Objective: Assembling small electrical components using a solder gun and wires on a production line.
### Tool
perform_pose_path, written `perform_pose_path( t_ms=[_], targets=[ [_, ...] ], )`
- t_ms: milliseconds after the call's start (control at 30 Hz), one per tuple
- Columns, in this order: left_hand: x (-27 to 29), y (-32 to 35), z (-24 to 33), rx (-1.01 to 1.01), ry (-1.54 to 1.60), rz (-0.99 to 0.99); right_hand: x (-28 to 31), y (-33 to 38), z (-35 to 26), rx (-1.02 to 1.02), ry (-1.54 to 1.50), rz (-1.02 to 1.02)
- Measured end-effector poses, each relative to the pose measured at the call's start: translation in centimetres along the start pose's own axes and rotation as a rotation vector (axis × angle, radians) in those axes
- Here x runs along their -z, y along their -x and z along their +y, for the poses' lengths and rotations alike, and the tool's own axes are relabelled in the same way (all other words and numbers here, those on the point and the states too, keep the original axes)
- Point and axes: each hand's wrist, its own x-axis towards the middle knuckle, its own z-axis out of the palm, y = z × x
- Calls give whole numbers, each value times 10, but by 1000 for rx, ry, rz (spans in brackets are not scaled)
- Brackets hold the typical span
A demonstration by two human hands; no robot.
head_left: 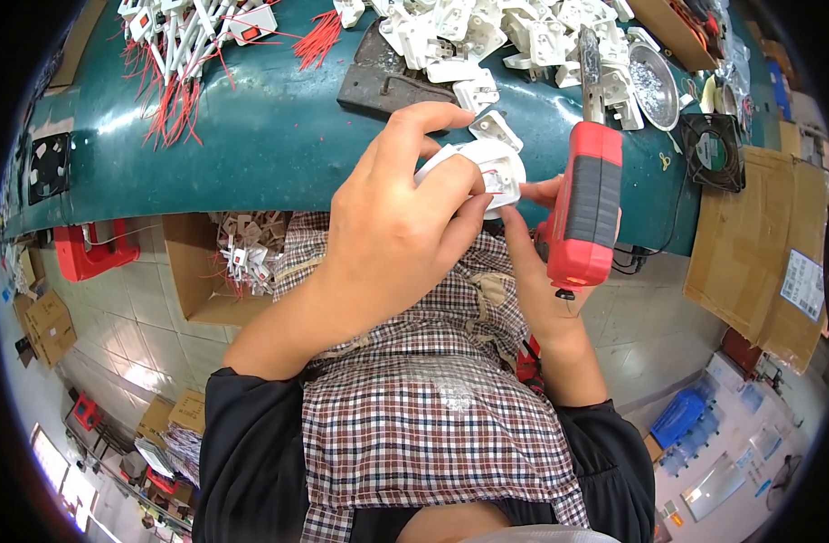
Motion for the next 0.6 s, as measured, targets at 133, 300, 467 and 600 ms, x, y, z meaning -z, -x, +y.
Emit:
perform_pose_path(
  t_ms=[133, 300, 467, 600],
  targets=[
    [-6, 1, 3, -20, -68, 38, -7, 10, 11, 38, -66, 61],
    [-10, 3, 6, -5, -92, 31, 4, 21, 3, -212, -351, 92],
    [-12, 3, 8, 11, -92, 31, 65, 32, -33, -346, -334, -5],
    [-11, 2, 9, 5, -80, 28, 115, 63, -22, -261, -198, -78]
  ],
)
